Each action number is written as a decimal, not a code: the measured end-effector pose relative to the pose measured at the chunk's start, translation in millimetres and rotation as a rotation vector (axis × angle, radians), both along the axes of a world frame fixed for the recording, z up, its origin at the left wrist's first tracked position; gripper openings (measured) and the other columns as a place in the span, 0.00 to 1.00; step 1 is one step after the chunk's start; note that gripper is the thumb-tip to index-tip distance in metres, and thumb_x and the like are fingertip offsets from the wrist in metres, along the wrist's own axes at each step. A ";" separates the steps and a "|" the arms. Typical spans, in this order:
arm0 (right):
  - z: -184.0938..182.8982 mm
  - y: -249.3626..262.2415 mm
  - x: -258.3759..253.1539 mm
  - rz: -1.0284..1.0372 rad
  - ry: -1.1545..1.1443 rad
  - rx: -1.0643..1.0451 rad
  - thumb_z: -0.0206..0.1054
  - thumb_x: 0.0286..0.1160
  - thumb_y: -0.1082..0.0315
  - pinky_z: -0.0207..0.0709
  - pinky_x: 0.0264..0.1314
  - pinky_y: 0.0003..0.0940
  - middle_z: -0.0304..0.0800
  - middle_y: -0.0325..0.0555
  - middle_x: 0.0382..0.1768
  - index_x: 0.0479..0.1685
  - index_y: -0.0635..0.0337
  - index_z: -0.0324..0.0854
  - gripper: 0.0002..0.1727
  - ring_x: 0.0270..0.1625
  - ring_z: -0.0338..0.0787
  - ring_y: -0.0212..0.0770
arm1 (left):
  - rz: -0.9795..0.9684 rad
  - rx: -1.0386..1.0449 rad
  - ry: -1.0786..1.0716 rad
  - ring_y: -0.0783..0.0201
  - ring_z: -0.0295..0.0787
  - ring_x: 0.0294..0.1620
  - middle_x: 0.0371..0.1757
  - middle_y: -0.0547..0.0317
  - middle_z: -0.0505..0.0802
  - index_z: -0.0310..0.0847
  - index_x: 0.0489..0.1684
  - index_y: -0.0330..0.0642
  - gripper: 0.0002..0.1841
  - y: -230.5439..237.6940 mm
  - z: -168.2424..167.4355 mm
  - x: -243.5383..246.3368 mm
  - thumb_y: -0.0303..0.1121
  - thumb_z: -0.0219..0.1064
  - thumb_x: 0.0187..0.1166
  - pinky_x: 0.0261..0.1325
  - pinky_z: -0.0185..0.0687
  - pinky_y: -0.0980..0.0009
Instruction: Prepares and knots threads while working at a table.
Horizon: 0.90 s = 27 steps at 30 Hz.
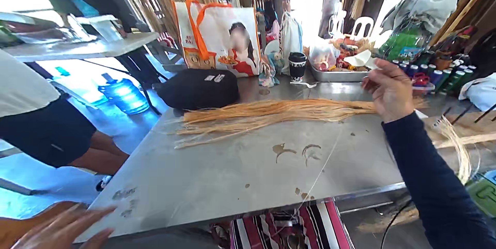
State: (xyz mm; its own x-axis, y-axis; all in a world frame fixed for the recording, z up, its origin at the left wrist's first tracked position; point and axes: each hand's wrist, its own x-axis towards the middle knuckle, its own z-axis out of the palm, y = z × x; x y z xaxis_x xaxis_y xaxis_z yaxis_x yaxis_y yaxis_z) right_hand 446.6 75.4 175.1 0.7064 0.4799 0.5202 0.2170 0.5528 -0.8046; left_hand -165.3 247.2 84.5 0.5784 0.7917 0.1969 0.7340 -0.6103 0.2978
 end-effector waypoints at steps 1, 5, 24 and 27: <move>5.5 14.5 -11.2 0.056 -0.009 0.011 0.61 0.78 0.80 0.91 0.46 0.34 0.92 0.34 0.35 0.56 0.57 0.83 0.14 0.35 0.92 0.33 | -0.153 0.092 -0.126 0.28 0.77 0.75 0.68 0.22 0.85 0.82 0.66 0.27 0.22 2.5 24.2 36.6 0.36 0.62 0.83 0.80 0.65 0.35; 27.8 63.8 -43.1 0.247 0.010 0.121 0.62 0.77 0.83 0.92 0.46 0.35 0.93 0.39 0.36 0.55 0.60 0.85 0.14 0.36 0.93 0.35 | -0.472 0.394 -0.410 0.63 0.90 0.62 0.57 0.57 0.95 0.93 0.52 0.45 0.19 -11.7 106.0 193.1 0.49 0.68 0.78 0.65 0.85 0.58; 12.5 135.5 -41.3 0.317 -0.131 -0.008 0.62 0.76 0.82 0.89 0.49 0.30 0.94 0.41 0.40 0.57 0.62 0.89 0.16 0.41 0.92 0.32 | -0.569 -0.747 -0.794 0.72 0.91 0.29 0.31 0.55 0.95 0.87 0.40 0.30 0.02 52.9 129.2 429.9 0.19 0.71 0.76 0.35 0.86 0.79; 13.6 134.3 -43.8 0.326 -0.100 -0.008 0.53 0.77 0.84 0.91 0.52 0.36 0.94 0.45 0.42 0.56 0.65 0.88 0.19 0.43 0.94 0.38 | -0.578 -0.762 -0.742 0.73 0.92 0.29 0.31 0.56 0.96 0.88 0.40 0.30 0.02 62.2 127.4 423.6 0.20 0.69 0.78 0.35 0.85 0.80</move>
State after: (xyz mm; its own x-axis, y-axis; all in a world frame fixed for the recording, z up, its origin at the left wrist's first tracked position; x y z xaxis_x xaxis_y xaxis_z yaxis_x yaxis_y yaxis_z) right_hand 402.8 209.7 188.7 0.4609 0.6767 0.5742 0.1073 0.5997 -0.7930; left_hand 258.2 309.4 212.0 0.8291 0.5111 0.2266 -0.0912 -0.2762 0.9568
